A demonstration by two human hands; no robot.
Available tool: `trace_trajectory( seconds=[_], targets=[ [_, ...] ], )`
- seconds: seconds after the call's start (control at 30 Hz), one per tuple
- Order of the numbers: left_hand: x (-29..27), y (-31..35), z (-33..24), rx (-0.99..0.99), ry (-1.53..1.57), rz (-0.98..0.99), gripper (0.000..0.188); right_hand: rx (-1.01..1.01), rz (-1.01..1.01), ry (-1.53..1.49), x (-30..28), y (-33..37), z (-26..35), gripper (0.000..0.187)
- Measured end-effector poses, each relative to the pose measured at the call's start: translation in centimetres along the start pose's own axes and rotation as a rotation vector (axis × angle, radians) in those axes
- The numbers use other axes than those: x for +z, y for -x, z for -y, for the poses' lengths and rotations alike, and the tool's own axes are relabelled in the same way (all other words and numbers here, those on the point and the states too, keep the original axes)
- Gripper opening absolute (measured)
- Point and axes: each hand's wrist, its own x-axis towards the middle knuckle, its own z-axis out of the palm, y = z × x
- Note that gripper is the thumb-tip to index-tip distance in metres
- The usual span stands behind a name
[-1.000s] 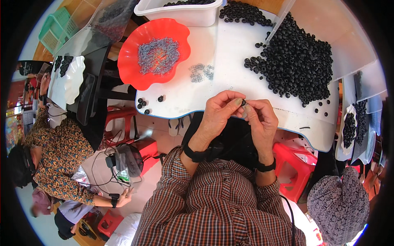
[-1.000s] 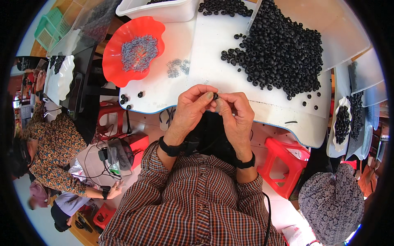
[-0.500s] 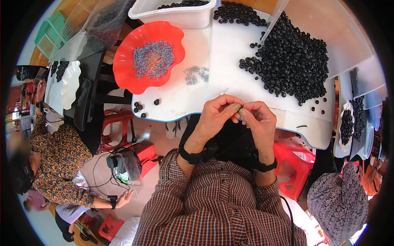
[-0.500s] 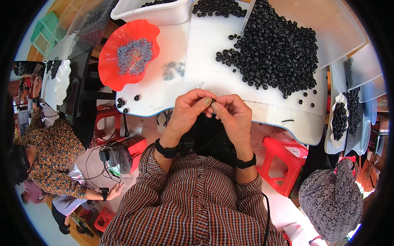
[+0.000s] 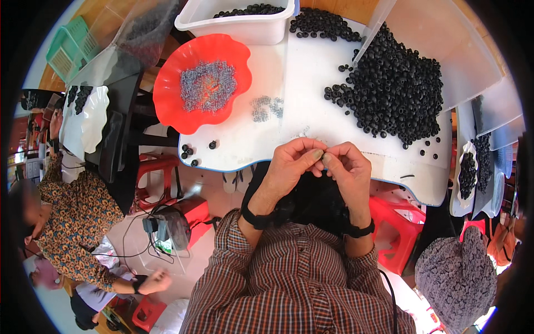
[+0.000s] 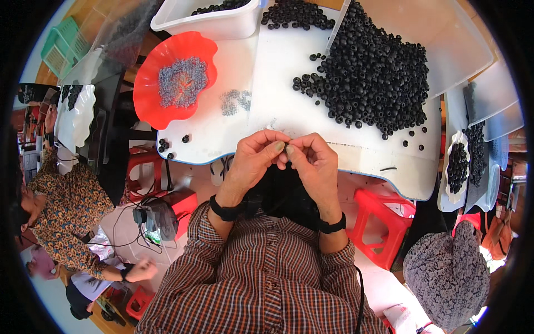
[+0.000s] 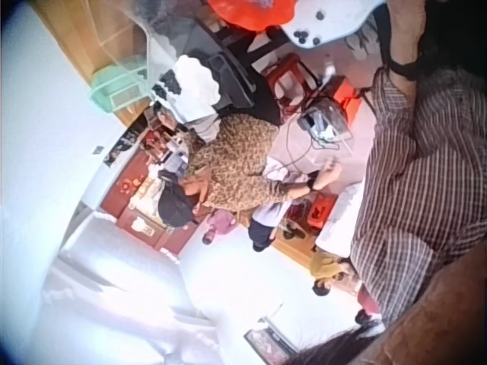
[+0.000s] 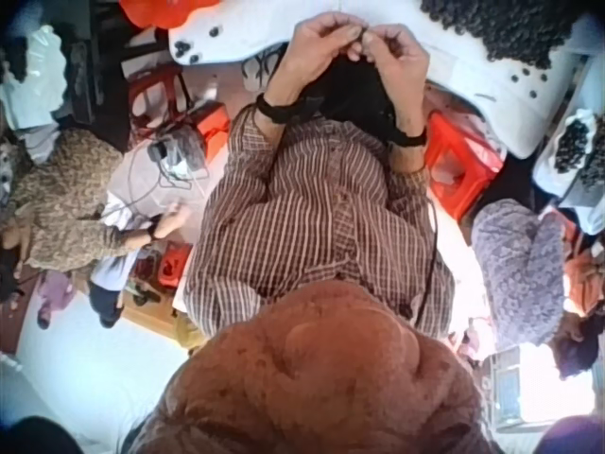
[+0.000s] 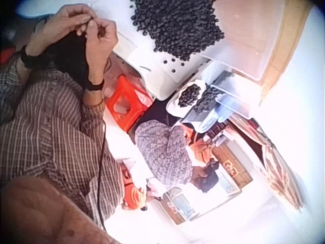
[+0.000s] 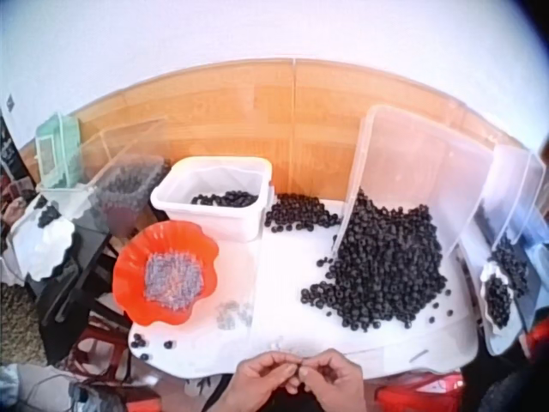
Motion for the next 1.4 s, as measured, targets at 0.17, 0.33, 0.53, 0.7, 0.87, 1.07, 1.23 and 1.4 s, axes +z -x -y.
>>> trace_trajectory(
  seconds=[0.17,0.33,0.53,0.7,0.87,1.07,1.23,1.4],
  targets=[
    [-0.4,0.8,-0.6,0.016,0.085,-0.027,0.021,-0.052,-0.031,0.041,0.1,-0.9,-1.3,0.005],
    [-1.1,0.9,-1.1,0.073,0.147,-0.025,0.022,-0.392,-0.234,0.458,0.2,-2.9,-2.1,0.01],
    [-1.4,0.9,-0.6,0.07,0.221,0.004,0.022,-0.492,-0.518,0.814,0.1,-5.1,-2.0,0.013],
    [-1.1,0.8,-0.9,0.059,0.212,-0.006,0.022,-0.475,-0.569,1.034,-0.1,-6.3,-2.4,0.014],
    [-1.3,0.7,-0.8,0.058,0.203,-0.017,0.022,-0.447,-0.586,1.131,0.2,-6.8,-2.7,0.009],
    [-1.4,0.6,-0.6,0.063,0.217,-0.03,0.022,-0.469,-0.485,0.942,0.0,-5.8,-2.1,0.005],
    [-1.4,0.5,-0.6,0.059,0.22,-0.038,0.022,-0.494,-0.371,0.862,-0.5,-4.8,-2.1,0.008],
    [-1.3,0.6,-0.6,0.062,0.204,-0.042,0.023,-0.412,-0.329,0.75,-0.5,-4.5,-1.9,0.016]
  ],
)
